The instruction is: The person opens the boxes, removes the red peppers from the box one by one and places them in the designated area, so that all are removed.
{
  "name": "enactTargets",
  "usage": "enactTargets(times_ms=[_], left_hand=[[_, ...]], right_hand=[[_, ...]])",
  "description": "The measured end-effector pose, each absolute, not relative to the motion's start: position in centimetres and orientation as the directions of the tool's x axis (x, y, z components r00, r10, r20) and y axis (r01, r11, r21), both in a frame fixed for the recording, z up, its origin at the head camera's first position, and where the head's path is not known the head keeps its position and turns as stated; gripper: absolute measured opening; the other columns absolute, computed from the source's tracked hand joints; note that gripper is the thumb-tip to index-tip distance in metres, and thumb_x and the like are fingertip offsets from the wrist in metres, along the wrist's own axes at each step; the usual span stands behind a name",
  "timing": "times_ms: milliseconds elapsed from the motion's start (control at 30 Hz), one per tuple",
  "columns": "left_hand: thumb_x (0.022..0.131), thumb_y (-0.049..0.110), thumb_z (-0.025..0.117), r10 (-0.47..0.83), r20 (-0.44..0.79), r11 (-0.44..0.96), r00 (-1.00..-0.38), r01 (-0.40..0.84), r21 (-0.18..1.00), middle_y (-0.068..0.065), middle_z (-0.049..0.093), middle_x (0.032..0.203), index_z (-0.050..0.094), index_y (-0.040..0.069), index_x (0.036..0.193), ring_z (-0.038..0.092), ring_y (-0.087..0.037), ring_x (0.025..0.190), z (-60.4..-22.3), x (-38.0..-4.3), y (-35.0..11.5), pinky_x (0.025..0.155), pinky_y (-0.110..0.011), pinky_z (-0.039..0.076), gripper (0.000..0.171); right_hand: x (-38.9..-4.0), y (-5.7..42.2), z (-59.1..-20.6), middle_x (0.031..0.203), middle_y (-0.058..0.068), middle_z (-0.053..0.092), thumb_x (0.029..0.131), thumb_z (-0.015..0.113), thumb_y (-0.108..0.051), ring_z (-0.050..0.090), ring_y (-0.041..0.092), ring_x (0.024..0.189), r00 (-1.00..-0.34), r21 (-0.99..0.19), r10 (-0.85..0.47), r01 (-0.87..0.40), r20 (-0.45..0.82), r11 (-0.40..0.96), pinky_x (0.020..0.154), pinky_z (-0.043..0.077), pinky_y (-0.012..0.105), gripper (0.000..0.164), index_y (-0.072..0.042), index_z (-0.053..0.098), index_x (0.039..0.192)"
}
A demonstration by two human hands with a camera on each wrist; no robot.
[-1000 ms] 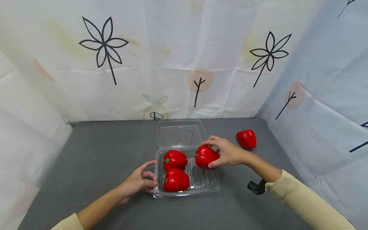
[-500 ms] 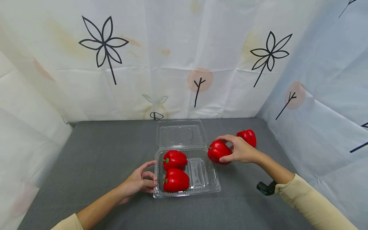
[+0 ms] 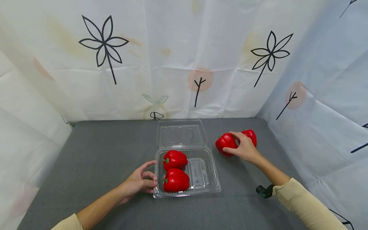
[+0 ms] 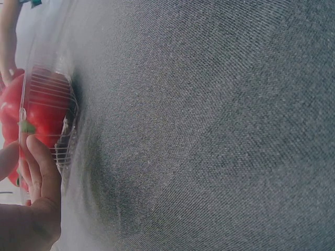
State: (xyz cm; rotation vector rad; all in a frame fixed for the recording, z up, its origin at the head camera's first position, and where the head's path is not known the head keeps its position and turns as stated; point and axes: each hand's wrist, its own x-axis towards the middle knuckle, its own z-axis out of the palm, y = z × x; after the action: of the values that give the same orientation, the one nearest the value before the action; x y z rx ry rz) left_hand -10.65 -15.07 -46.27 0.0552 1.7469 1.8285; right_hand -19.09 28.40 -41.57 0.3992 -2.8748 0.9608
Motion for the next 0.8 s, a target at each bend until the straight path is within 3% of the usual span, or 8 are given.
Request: enactTargets(times_ms=[400, 800], left_hand=[[0.088, 0.001, 0.07, 0.44, -0.367, 0.049, -0.82, -0.386, 0.921, -0.008, 0.061, 0.094, 0.025, 0.011, 0.153, 0.064, -0.023, 0.079, -46.2, -10.6, -15.0, 0.073, -0.039, 0.058, 0.079], [0.089, 0.003, 0.069, 0.441, -0.375, 0.059, -0.815, -0.391, 0.918, -0.008, 0.061, 0.095, 0.024, 0.011, 0.153, 0.064, -0.022, 0.08, -46.1, -10.7, -15.1, 0.074, -0.039, 0.058, 0.079]], right_hand=[[-20.2, 28.8, -44.7, 0.129, 0.026, 0.053, 0.081, 0.08, -0.023, 0.047, 0.042, 0.12, -0.975, -0.612, -0.005, -0.144, 0.223, 0.778, 0.091, 0.047, 0.063, 0.071, 0.004, 0.049, 0.138], [-21.2, 28.4, -46.7, 0.131, 0.029, 0.051, 0.083, 0.079, -0.028, 0.048, 0.046, 0.12, -0.971, -0.569, 0.059, -0.086, 0.231, 0.818, 0.095, 0.044, 0.064, 0.072, 0.005, 0.048, 0.139]])
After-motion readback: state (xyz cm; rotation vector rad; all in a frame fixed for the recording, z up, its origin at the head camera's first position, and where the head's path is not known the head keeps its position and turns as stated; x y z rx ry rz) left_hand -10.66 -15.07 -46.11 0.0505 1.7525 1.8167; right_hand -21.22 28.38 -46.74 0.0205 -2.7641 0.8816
